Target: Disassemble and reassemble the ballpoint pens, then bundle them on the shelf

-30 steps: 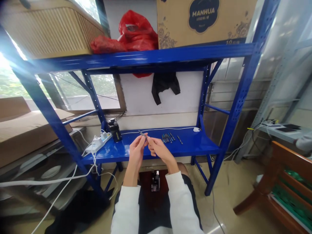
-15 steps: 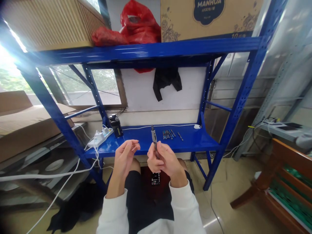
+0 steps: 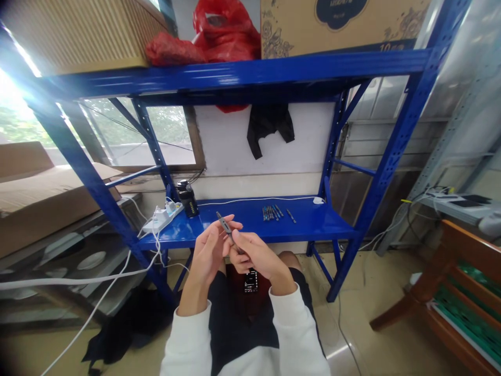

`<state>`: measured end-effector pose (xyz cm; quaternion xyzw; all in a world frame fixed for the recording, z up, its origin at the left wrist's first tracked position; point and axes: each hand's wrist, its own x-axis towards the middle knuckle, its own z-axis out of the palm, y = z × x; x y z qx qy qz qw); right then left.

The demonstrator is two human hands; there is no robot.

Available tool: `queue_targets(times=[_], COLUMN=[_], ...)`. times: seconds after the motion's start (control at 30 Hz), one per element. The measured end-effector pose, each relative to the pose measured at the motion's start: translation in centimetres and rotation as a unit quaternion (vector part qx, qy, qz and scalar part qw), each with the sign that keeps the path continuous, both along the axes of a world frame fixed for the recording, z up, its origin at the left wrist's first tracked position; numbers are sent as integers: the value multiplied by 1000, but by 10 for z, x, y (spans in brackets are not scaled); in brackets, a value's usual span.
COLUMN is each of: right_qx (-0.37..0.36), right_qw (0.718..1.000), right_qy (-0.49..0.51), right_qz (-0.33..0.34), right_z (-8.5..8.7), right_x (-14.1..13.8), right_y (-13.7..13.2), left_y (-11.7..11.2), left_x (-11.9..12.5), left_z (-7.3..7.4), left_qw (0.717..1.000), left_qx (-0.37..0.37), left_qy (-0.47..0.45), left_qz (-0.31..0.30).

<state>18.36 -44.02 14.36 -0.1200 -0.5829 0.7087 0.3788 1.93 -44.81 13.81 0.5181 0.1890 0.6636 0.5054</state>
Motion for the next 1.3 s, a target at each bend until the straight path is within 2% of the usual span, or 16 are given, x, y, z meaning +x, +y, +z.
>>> queue_targets(times=[0.27, 0.53, 0.8, 0.9, 0.97, 1.1, 1.2, 1.3], right_qx=[26, 31, 88, 110, 138, 238, 253, 229], right_qw=[999, 997, 988, 980, 968, 917, 907, 911], right_qy=[-45, -66, -77, -92, -119, -178, -182, -172], right_qz=[-10, -34, -101, -135, -175, -265, -284, -297], right_z=[-10, -12, -13, -15, -17, -19, -22, -23], right_x=[-1, -2, -6, -6, -6, -7, -9, -10], right_y=[7, 9, 15, 18, 21, 25, 27, 29], left_y=[4, 10, 20, 23, 25, 31, 32, 30], left_x=[4, 1, -3, 0, 2, 2, 0, -2], left_z=[-4, -8, -19, -21, -22, -25, -23, -20], left_qw=[999, 997, 988, 983, 978, 966, 969, 985], left_qx=[-10, -16, -16, -21, -30, -54, -55, -38], left_qy=[-37, -75, -51, -40, -39, -39, -30, -14], left_qz=[7, 16, 147, 178, 203, 252, 239, 168])
